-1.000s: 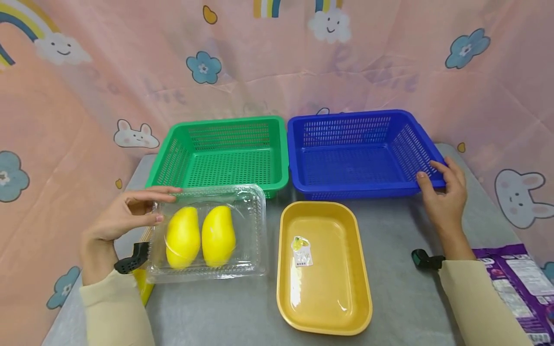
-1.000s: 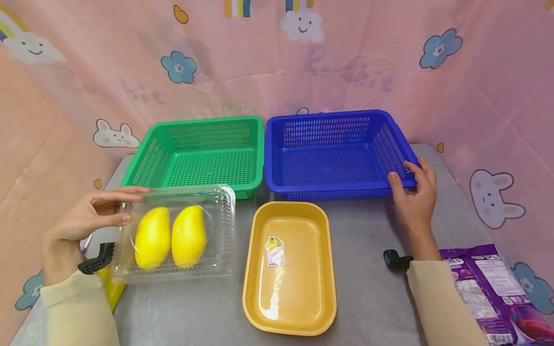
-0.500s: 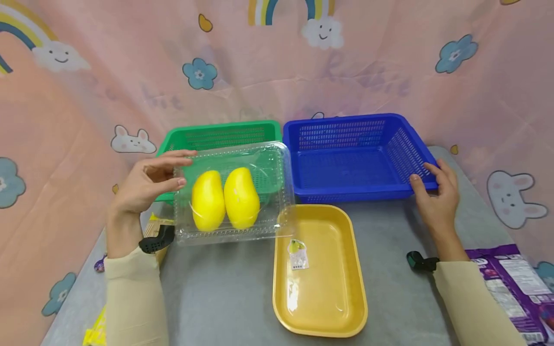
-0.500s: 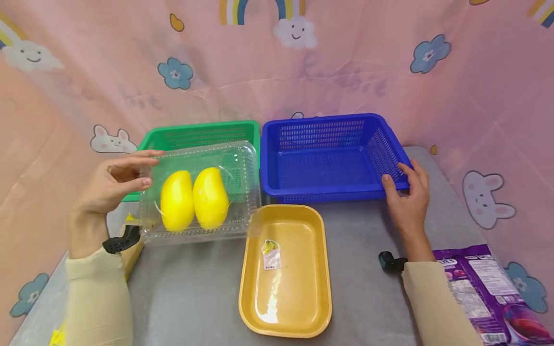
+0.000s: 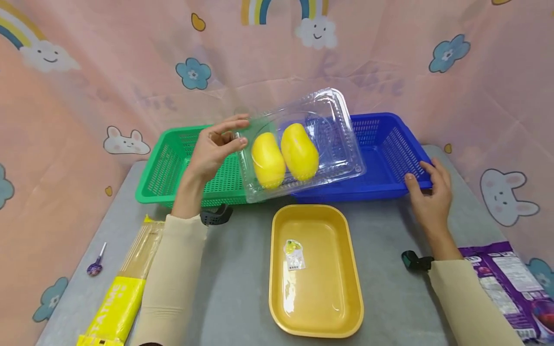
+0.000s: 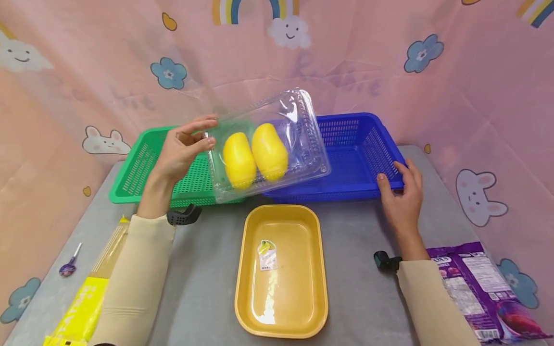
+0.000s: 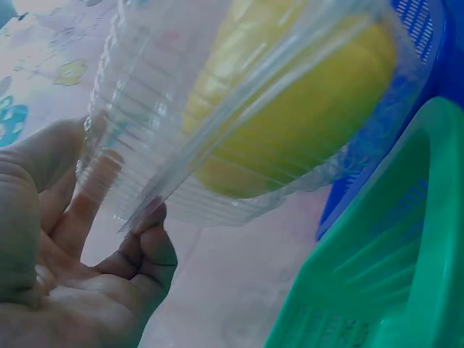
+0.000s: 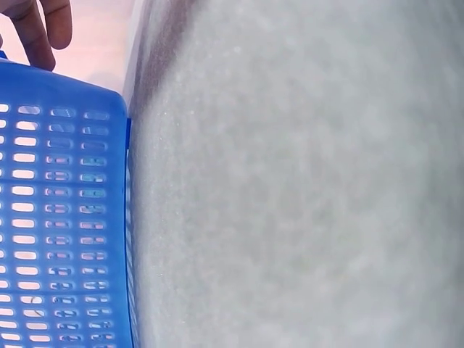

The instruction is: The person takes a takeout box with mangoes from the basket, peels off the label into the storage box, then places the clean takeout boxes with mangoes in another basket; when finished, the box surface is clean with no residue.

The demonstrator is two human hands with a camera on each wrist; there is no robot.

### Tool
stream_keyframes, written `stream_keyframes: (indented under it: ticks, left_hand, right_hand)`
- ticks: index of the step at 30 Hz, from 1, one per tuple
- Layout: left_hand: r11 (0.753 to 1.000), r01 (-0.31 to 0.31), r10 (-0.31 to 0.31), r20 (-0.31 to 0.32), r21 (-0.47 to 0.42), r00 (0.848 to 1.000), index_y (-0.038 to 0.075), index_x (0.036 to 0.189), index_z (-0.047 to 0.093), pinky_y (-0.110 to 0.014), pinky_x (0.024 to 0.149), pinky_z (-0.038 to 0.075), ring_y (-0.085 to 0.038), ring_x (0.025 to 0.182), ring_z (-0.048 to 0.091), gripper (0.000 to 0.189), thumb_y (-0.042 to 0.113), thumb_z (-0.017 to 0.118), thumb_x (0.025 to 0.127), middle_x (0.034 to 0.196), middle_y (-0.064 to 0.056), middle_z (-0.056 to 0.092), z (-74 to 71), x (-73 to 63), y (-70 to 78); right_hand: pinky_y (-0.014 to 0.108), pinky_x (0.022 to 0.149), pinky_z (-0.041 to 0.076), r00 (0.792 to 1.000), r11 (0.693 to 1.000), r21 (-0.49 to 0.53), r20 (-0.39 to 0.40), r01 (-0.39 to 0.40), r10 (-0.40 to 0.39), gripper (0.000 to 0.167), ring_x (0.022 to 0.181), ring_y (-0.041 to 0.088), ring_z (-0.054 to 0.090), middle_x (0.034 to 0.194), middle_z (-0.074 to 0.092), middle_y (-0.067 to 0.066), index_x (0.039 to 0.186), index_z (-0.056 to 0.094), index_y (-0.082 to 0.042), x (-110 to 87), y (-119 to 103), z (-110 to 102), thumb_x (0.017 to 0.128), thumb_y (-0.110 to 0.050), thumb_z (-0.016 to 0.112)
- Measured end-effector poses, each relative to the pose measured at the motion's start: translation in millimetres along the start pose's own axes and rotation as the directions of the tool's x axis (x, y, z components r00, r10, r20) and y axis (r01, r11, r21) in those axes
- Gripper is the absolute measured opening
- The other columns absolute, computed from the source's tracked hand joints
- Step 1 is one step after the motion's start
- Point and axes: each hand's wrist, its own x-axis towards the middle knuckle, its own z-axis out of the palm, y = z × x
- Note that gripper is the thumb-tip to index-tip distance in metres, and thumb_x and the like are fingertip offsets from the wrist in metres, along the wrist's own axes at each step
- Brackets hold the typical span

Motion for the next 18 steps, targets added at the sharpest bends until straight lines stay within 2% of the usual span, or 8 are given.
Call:
stream_keyframes:
  ticks: [4, 6, 10, 14, 16, 18]
  left_hand:
    - [0.999, 0.047, -0.046, -0.035, 0.018, 0.998, 0.003, 0.128, 0.070, -0.023, 0.081, 0.053, -0.017, 0.071, 0.052, 0.034, -0.002, 0.067, 0.095, 0.149, -0.003, 0.057, 18.7, 21.4, -12.4]
    - [0.998, 0.061, -0.060, -0.045, 0.017, 0.997, -0.001, 0.131, 0.066, -0.023, 0.082, 0.052, -0.017, 0.072, 0.052, 0.036, 0.000, 0.067, 0.095, 0.151, -0.005, 0.054, 28.1, 30.3, -19.1]
    - [0.996, 0.089, -0.088, -0.054, 0.005, 0.995, -0.002, 0.133, 0.064, -0.025, 0.079, 0.049, -0.016, 0.065, 0.045, 0.037, 0.002, 0.067, 0.096, 0.151, -0.003, 0.054, 46.3, 44.5, -30.7]
    - [0.993, 0.116, -0.115, -0.048, 0.010, 0.992, 0.000, 0.131, 0.067, -0.025, 0.080, 0.050, -0.015, 0.063, 0.041, 0.036, 0.005, 0.069, 0.096, 0.148, -0.002, 0.057, 62.3, 56.9, -40.1]
    - [0.991, 0.136, -0.135, -0.049, 0.021, 0.990, 0.002, 0.130, 0.068, -0.025, 0.080, 0.049, -0.012, 0.074, 0.051, 0.035, 0.006, 0.070, 0.095, 0.147, -0.001, 0.059, 67.9, 61.7, -45.5]
    - [0.988, 0.151, -0.150, -0.050, 0.034, 0.987, 0.002, 0.129, 0.069, -0.024, 0.078, 0.048, -0.013, 0.091, 0.060, 0.034, 0.006, 0.071, 0.095, 0.147, -0.001, 0.059, 71.7, 65.4, -51.7]
  right_hand:
    - [0.035, 0.119, 0.041, 1.000, 1.000, -0.018, 0.001, -0.006, 0.006, 0.050, 0.152, 0.026, 0.034, 0.165, 0.034, 0.002, 0.148, 0.053, -0.012, -0.1, 0.4, 0.3, 0.101, -0.028, 0.061]
    - [0.029, 0.116, 0.042, 1.000, 1.000, -0.027, 0.002, -0.008, 0.008, 0.050, 0.151, 0.027, 0.036, 0.165, 0.035, 0.002, 0.148, 0.053, -0.013, -0.2, 0.9, 0.0, 0.101, -0.028, 0.061]
    - [0.016, 0.101, 0.043, 1.000, 0.999, -0.041, 0.006, -0.009, 0.009, 0.051, 0.147, 0.029, 0.040, 0.164, 0.035, 0.001, 0.148, 0.053, -0.013, -1.2, 0.9, -0.2, 0.101, -0.028, 0.061]
    - [0.015, 0.094, 0.042, 1.000, 0.999, -0.048, 0.003, -0.010, 0.010, 0.051, 0.145, 0.029, 0.041, 0.163, 0.036, 0.001, 0.148, 0.053, -0.013, -1.4, 0.0, -0.1, 0.101, -0.029, 0.061]
    - [0.015, 0.094, 0.042, 1.000, 0.999, -0.041, -0.002, -0.007, 0.007, 0.051, 0.145, 0.029, 0.041, 0.163, 0.037, 0.001, 0.148, 0.054, -0.013, -0.7, -0.6, 0.6, 0.100, -0.028, 0.062]
    - [0.015, 0.092, 0.042, 1.000, 0.999, -0.032, -0.006, -0.001, 0.001, 0.050, 0.144, 0.029, 0.042, 0.163, 0.037, 0.001, 0.147, 0.055, -0.012, 0.0, -1.2, 1.5, 0.100, -0.028, 0.062]
